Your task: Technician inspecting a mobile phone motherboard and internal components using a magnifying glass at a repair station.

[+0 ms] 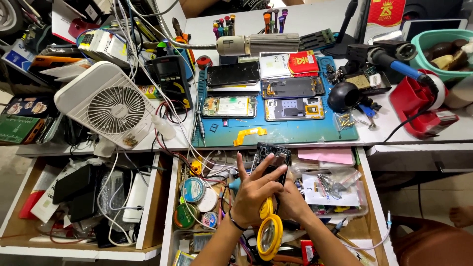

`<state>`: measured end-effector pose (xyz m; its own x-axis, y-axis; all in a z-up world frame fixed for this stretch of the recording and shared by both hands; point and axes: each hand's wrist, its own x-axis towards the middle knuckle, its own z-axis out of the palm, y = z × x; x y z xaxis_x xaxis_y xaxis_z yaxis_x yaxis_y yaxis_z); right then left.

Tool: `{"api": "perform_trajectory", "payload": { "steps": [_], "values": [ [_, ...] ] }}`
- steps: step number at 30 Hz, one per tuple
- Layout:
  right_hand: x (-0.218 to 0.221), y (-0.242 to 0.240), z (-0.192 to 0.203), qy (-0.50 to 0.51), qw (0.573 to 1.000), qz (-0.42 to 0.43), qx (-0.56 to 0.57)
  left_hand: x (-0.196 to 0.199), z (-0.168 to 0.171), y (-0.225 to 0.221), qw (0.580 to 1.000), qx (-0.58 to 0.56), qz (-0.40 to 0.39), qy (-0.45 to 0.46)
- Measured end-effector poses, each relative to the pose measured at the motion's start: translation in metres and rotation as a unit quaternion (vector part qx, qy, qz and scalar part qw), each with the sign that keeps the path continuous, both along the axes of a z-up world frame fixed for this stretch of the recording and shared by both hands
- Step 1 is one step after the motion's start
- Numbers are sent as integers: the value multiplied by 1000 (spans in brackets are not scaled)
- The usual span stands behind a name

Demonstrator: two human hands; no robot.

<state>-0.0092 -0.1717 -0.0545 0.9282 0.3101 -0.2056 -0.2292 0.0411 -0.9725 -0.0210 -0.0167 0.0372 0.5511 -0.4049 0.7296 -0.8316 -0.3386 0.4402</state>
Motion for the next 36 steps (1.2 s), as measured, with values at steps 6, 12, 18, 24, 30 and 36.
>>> {"api": "perform_trajectory", "payload": {
  "steps": [6, 12, 18, 24, 30, 36],
  "values": [
    [3, -1, -2, -10, 1000, -5, -4, 1, 1, -3, 999, 24, 35, 9],
    [2, -3, -4, -6, 1000, -14, -12, -1, 7, -1, 998, 2, 65, -5],
    [6, -2, -4, -8, 1000, -24, -17, -2, 6, -3, 997, -57, 24, -39],
    [2, 11, 64, 121, 977, -145, 103, 17, -42, 23, 974, -164, 61, 142],
    [-6, 20, 108, 53, 958, -272, 71, 20, -28, 27, 890, -202, 160, 375],
    [3, 13, 73, 38, 927, -351, 128, 14, -6, 24, 889, -209, 74, 402]
  ]
}}
